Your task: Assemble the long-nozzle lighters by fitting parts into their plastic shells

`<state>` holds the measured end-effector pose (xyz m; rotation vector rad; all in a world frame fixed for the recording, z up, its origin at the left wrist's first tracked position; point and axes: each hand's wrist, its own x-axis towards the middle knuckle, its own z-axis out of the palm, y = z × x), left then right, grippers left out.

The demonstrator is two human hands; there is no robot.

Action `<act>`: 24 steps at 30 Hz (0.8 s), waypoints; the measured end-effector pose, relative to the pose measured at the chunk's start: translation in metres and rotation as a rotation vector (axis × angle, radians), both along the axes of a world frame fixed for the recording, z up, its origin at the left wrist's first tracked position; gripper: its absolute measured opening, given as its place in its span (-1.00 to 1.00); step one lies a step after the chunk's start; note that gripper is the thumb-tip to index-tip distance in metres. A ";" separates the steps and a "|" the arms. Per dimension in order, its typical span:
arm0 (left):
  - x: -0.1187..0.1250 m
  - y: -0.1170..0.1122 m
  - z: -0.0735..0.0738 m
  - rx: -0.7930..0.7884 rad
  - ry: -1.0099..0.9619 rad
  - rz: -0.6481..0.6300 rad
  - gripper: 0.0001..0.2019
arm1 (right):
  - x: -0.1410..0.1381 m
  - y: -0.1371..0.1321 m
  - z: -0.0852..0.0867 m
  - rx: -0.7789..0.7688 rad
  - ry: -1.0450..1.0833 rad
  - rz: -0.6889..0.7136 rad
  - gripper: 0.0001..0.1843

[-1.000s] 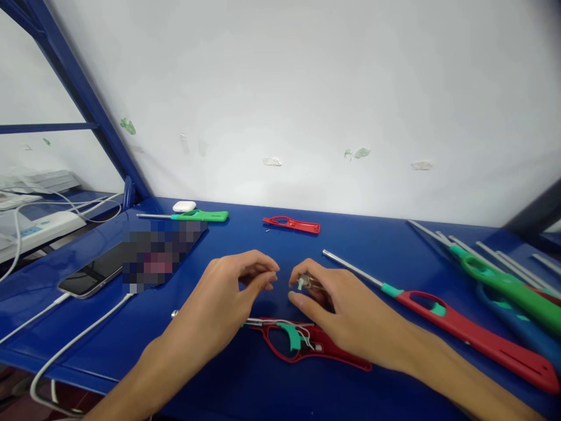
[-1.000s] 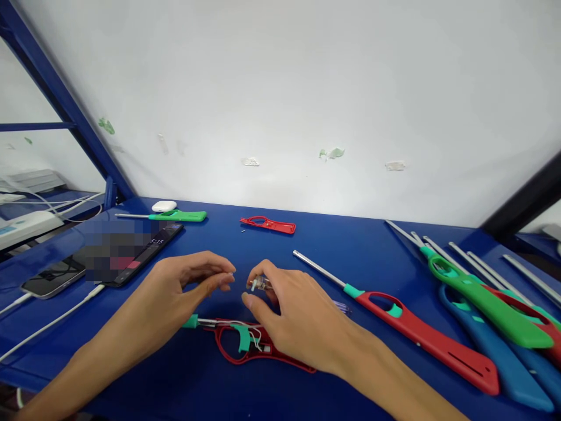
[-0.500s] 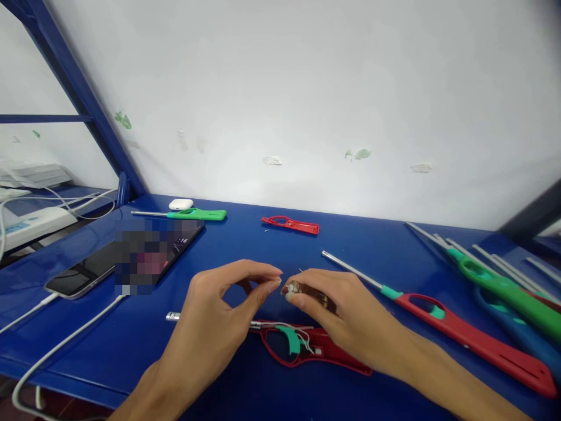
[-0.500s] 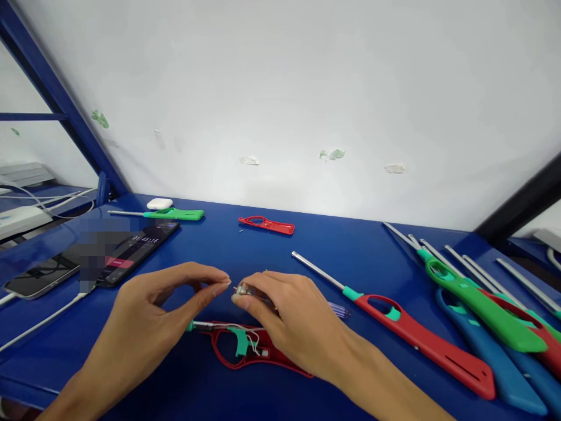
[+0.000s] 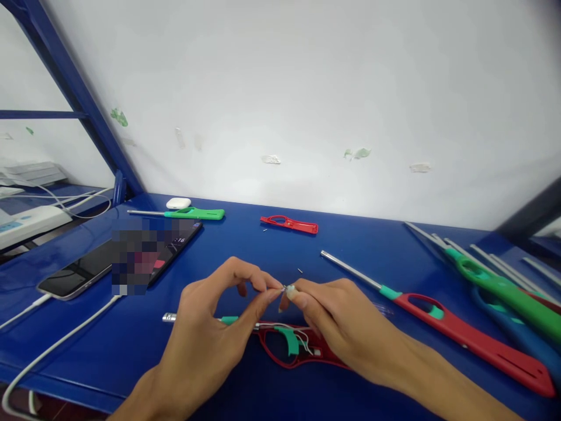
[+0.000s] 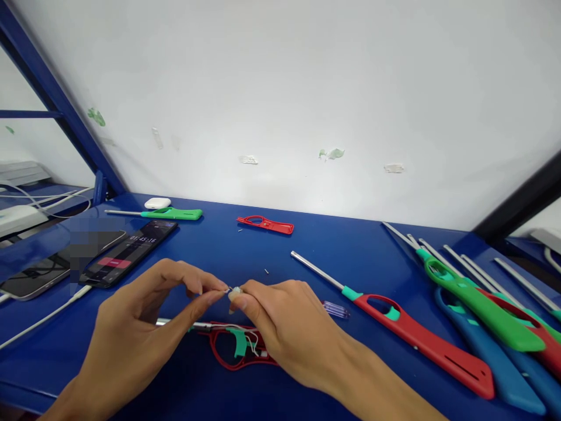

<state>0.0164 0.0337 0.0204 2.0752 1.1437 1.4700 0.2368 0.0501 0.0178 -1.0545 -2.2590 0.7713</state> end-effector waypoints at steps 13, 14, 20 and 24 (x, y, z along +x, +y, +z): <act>0.000 0.000 -0.006 0.195 0.072 0.008 -0.70 | -0.003 -0.002 0.007 -0.042 0.029 0.012 -0.53; 0.000 0.000 -0.006 0.216 0.085 0.008 -0.69 | -0.003 -0.002 0.007 -0.047 0.034 0.006 -0.54; 0.000 0.001 -0.005 0.313 0.125 0.012 -0.66 | -0.002 -0.004 0.007 -0.030 0.060 -0.005 -0.58; 0.000 0.001 -0.005 0.332 0.151 0.016 -0.64 | -0.003 -0.004 0.007 0.021 0.035 0.028 -0.51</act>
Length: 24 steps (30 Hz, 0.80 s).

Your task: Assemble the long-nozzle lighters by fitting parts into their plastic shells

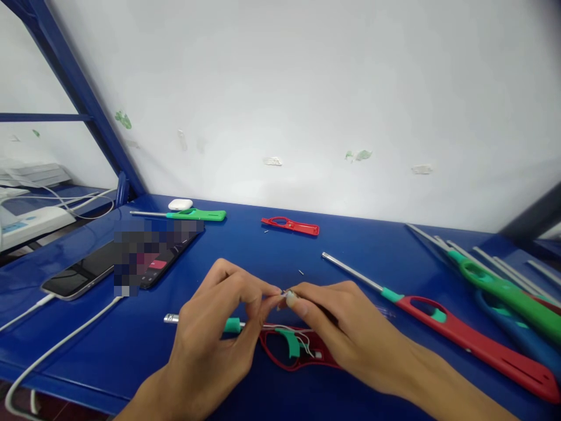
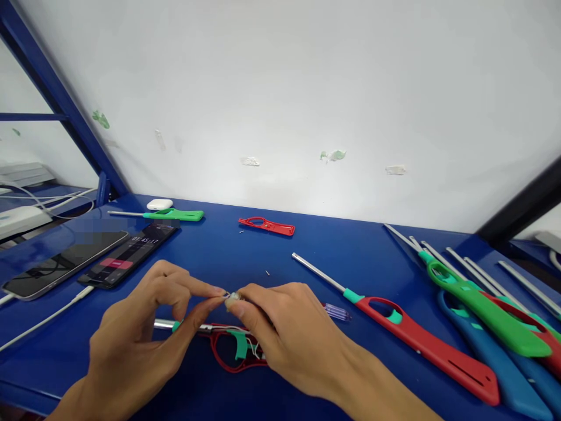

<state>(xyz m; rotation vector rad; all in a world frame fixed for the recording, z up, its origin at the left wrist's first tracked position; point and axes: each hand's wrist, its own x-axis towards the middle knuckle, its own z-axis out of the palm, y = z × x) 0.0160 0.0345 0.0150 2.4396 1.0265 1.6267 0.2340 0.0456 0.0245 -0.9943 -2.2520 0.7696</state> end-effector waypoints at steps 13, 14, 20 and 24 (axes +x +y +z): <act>0.005 -0.003 0.000 0.075 0.123 -0.007 -0.55 | -0.003 -0.007 -0.004 0.052 -0.057 0.010 -0.58; 0.006 -0.004 0.000 0.077 0.127 -0.008 -0.55 | -0.003 -0.007 -0.005 0.047 -0.049 0.014 -0.57; 0.009 -0.006 -0.004 0.037 0.124 -0.008 -0.57 | -0.005 -0.008 -0.013 0.141 -0.096 0.000 -0.58; 0.007 -0.005 -0.006 0.004 0.107 -0.005 -0.57 | -0.005 -0.010 -0.014 0.196 -0.100 -0.004 -0.60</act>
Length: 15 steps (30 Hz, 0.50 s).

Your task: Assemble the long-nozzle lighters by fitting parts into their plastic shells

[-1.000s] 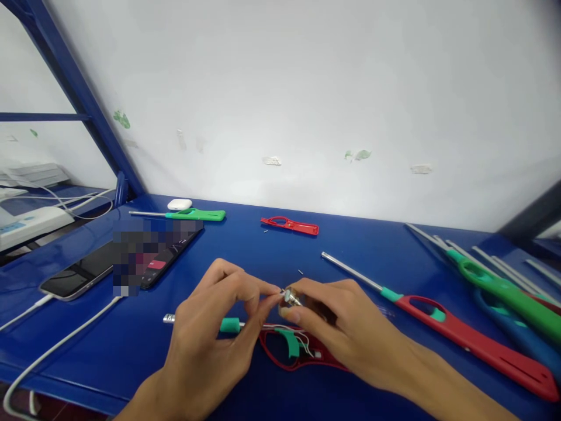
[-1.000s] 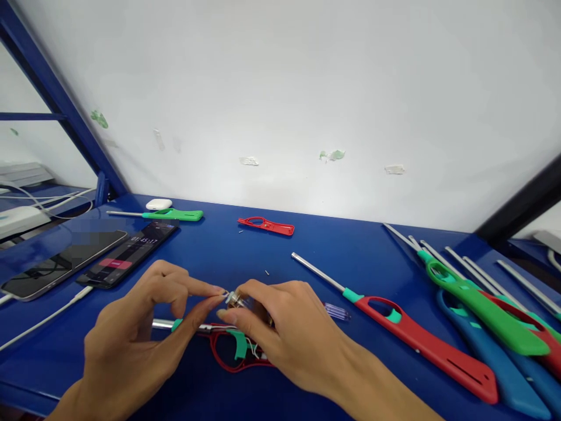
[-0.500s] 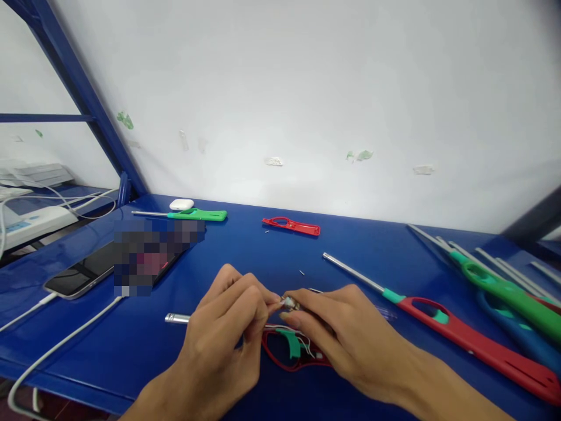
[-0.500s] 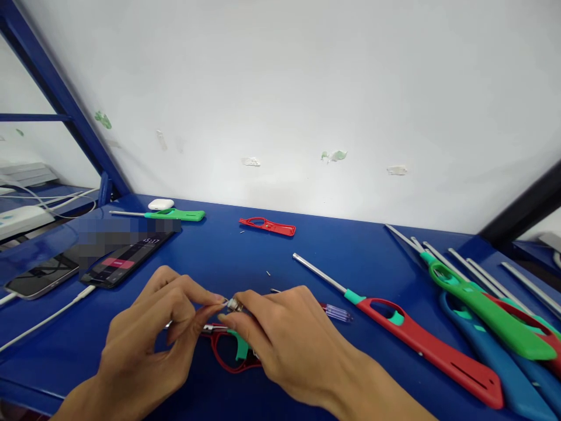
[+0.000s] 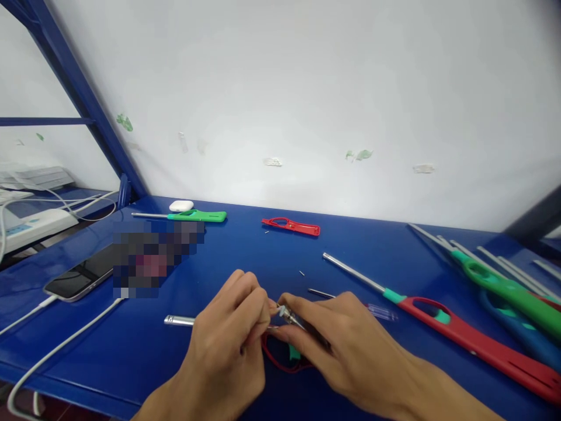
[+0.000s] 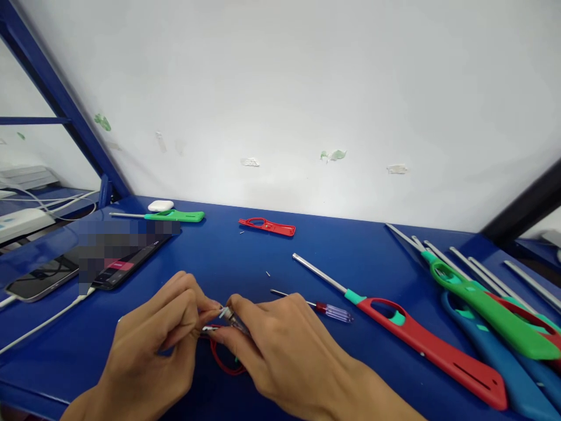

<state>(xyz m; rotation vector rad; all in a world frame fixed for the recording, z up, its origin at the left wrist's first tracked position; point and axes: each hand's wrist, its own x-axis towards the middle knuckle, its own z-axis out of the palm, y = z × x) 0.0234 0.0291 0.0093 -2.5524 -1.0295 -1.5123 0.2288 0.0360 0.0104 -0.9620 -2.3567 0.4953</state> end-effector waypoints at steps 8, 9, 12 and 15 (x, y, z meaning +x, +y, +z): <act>-0.004 0.003 0.006 0.027 -0.044 0.007 -0.55 | 0.004 0.004 0.017 -0.199 0.078 0.025 -0.47; -0.004 0.003 0.005 0.029 -0.052 0.002 -0.56 | 0.004 0.005 0.017 -0.231 0.106 0.027 -0.45; -0.003 0.003 0.004 0.032 -0.076 -0.010 -0.60 | 0.006 0.006 0.016 -0.362 0.184 0.032 -0.43; -0.004 0.004 0.004 0.023 -0.096 -0.015 -0.62 | 0.008 0.005 0.014 -0.475 0.244 0.052 -0.47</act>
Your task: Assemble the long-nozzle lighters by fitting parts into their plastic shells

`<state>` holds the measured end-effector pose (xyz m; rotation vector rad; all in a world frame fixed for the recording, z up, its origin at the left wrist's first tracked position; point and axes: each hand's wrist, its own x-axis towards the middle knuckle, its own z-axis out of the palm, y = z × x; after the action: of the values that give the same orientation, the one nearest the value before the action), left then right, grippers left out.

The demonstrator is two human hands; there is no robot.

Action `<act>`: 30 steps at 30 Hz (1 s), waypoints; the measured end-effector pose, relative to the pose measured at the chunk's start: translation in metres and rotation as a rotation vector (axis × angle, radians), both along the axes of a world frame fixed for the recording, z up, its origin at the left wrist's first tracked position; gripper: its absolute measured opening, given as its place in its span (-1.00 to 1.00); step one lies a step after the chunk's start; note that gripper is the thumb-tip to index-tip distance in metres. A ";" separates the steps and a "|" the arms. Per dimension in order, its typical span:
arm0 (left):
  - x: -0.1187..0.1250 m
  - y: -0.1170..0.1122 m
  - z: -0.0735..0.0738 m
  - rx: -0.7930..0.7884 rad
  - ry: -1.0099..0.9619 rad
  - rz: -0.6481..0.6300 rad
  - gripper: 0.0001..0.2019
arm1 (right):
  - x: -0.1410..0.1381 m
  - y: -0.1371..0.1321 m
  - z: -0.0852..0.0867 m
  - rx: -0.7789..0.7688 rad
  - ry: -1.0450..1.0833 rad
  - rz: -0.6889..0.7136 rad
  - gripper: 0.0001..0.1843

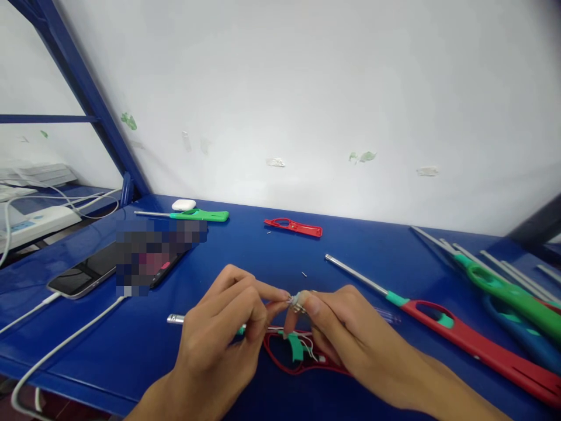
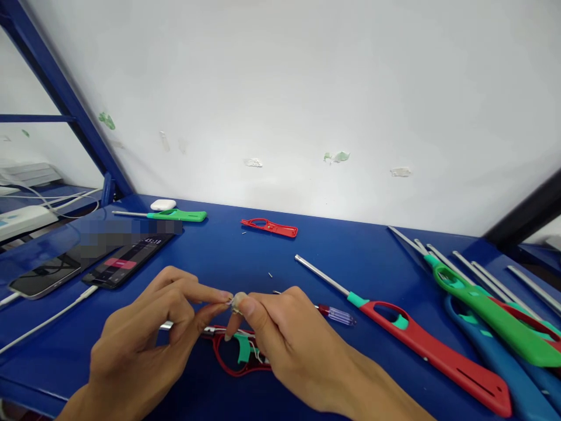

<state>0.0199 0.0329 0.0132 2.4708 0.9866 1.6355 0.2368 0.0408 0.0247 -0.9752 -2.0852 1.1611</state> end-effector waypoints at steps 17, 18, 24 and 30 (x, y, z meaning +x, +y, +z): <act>-0.003 0.004 0.005 -0.252 0.183 0.014 -0.77 | 0.023 0.005 0.015 0.290 -0.126 -0.222 -0.49; -0.001 0.005 0.004 -0.288 0.224 -0.020 -0.76 | 0.028 0.005 0.014 0.294 -0.129 -0.226 -0.51; 0.013 0.004 -0.001 -0.455 0.359 -0.108 -0.84 | 0.049 0.000 0.012 0.259 -0.143 -0.285 -0.53; 0.022 0.002 0.001 -0.486 0.411 -0.112 -0.76 | 0.048 -0.004 0.009 0.211 -0.216 -0.252 -0.50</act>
<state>0.0421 0.0353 0.0137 2.4849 1.0923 0.7439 0.2849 0.0368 0.0333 -1.2614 -2.1208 0.7205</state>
